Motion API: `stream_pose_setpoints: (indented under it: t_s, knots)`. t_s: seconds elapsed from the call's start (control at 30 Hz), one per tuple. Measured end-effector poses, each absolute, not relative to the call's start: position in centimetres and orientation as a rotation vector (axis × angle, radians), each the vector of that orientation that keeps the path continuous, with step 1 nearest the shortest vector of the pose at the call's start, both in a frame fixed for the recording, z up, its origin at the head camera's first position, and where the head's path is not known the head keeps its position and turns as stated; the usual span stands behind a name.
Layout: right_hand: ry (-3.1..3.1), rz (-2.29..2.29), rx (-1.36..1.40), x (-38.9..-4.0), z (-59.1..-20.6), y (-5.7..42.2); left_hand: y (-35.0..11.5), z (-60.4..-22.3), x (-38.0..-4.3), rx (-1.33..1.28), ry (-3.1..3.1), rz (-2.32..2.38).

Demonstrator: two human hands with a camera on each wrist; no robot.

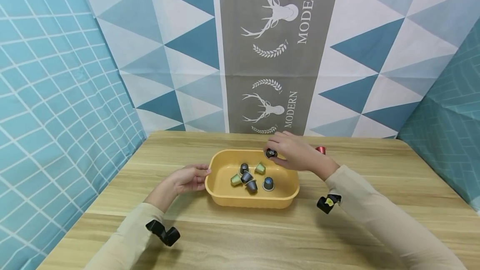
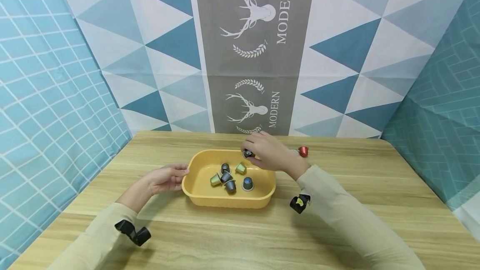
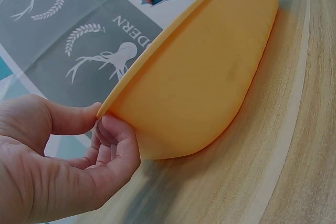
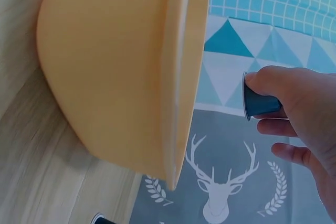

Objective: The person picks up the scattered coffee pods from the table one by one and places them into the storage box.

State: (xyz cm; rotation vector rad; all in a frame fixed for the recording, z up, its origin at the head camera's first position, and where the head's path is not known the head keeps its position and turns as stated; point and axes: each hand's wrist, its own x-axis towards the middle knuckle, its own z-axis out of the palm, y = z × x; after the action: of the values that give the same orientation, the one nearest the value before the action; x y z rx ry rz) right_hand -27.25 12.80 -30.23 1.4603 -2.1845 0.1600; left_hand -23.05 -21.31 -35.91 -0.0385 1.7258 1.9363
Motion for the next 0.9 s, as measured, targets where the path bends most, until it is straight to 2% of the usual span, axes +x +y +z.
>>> stream_pose_setpoints:
  t_s: [0.37, 0.9]
  knots:
    - [-2.164, 0.265, 1.597, -28.1, -30.1, 10.9, -21.4, -36.3, -23.0, -0.023, 1.728, 1.922]
    - [-2.047, 0.029, 1.632, -29.6, -29.0, 7.1, -21.3, -36.1, -23.2, -0.044, 1.738, 1.923]
